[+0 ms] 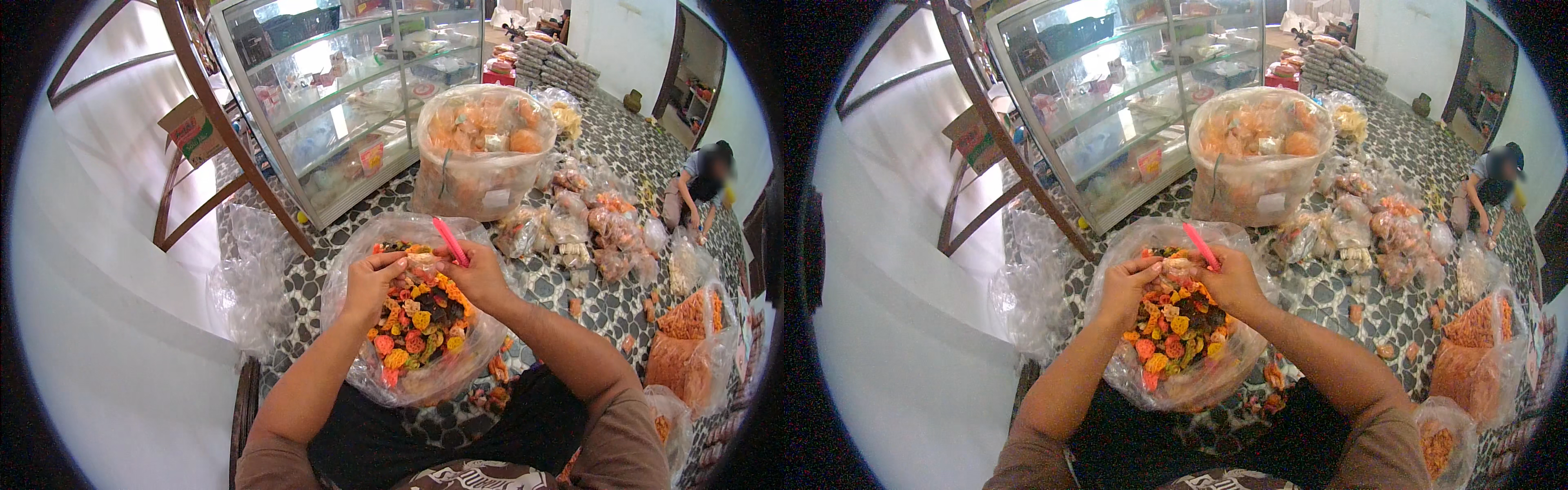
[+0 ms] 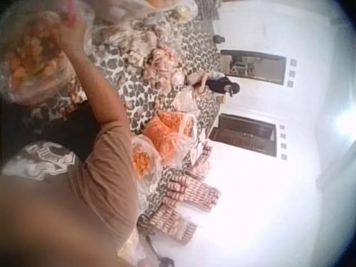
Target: The person sits on the floor and repeatedly picks up small colorful decorative items from a plastic bag, trims them with pink scissors, and places them back into the bag. The process is continuous and repetitive, with the person handling each item individually.
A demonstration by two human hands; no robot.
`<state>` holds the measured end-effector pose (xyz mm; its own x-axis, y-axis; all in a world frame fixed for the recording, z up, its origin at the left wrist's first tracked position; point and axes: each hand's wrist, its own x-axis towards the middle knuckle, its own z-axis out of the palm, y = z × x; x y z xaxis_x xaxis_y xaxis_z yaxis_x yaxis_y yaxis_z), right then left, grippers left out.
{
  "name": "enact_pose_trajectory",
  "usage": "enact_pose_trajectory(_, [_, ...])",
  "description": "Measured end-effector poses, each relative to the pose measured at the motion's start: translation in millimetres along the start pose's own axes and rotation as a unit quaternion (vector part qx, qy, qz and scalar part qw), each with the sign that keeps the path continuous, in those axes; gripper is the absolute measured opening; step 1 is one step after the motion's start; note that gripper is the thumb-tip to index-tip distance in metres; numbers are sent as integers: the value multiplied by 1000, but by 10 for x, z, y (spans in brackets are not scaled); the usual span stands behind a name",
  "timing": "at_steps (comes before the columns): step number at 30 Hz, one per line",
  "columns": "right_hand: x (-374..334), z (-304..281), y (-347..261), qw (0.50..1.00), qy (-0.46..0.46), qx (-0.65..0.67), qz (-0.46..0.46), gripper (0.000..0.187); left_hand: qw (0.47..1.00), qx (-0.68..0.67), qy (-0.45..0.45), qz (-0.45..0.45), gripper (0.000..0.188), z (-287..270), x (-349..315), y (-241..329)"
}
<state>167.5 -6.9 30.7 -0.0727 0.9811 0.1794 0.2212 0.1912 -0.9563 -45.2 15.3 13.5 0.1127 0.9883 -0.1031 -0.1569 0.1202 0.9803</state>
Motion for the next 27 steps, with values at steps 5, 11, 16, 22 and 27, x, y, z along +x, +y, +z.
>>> enact_pose_trajectory(5, [-7, 28, 2, 992, 7, -126, -9, 20, 999, -34, 11, 29, 28, -33, -17, 17])
enact_pose_trajectory(11, [-24, 41, 10, 995, 27, -99, -17, 15, 996, -44, 7, 71, 32, -25, -27, 62])
enact_pose_trajectory(16, [-39, 47, 31, 999, 13, -29, -25, 13, 996, -65, -23, -56, 29, -27, -23, 74])
enact_pose_trajectory(22, [-80, 21, -1, 975, 18, -162, -154, 12, 997, -4, -45, -69, 28, -35, -5, 18])
enact_pose_trajectory(27, [-121, 89, 3, 991, -14, -119, -61, 15, 998, 39, -24, -32, 25, -98, -3, 19])
